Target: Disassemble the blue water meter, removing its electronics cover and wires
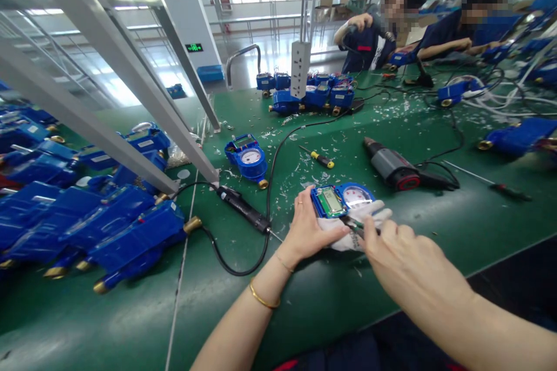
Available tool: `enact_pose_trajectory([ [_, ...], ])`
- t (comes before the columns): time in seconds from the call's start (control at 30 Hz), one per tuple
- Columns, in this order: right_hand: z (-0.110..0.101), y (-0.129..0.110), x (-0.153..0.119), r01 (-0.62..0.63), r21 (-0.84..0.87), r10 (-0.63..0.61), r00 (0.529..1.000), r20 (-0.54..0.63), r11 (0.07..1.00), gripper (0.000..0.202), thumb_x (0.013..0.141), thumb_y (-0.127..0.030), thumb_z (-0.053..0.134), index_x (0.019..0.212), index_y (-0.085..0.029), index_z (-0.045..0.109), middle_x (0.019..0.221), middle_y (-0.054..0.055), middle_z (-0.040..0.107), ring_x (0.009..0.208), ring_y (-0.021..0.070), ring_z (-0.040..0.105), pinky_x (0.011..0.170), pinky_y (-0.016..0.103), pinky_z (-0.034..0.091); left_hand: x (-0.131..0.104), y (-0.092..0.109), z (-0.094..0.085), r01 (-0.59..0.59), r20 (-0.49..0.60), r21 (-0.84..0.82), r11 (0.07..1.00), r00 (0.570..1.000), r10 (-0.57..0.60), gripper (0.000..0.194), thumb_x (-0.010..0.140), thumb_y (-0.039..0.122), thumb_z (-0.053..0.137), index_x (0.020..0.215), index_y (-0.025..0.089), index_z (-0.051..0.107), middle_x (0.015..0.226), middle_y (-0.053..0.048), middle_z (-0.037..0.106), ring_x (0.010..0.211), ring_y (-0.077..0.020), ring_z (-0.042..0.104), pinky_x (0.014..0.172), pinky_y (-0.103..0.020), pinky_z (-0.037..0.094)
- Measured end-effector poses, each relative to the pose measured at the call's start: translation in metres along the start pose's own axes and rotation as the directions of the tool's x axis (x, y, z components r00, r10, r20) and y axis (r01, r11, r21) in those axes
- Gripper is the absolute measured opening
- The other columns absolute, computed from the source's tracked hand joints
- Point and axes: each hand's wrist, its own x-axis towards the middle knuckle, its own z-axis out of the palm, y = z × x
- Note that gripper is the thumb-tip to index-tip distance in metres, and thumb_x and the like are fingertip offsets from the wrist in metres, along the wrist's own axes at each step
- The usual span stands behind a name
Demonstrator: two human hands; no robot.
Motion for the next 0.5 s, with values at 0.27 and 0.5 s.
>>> enact_pose_trajectory([
  [0.27,0.037,0.016,0.002,-0.119,0.104,0.118,0.993,0.023,0.987,0.014,0.090,-0.009,0.048,0.092,-0.009,0.062,0.081,0.011,0.062,0.070,0.0196,0.066,0.053,0.023,0.044,0.019,-0.010,-0.007,-0.001,0.097,-0.142,0.990,0.995,0.015,0.089,0.061,0.046,0.088,0.132,0.020,0.040,0.127,-0.012,0.054,0.118,-0.0303,0.056,0.105,-0.049,0.044],
  [0.5,0.037,0.022,0.011,-0.190,0.205,0.146,0.966,0.212,0.960,0.032,0.092,-0.006,0.036,0.116,-0.009,0.057,0.093,0.015,0.067,0.077,0.0240,0.071,0.061,0.028,0.049,0.029,-0.012,0.007,0.037,0.000,-0.112,0.993,0.999,-0.038,0.080,0.060,0.042,0.087,0.123,0.018,0.045,0.124,-0.012,0.055,0.115,-0.0294,0.057,0.103,-0.047,0.044],
])
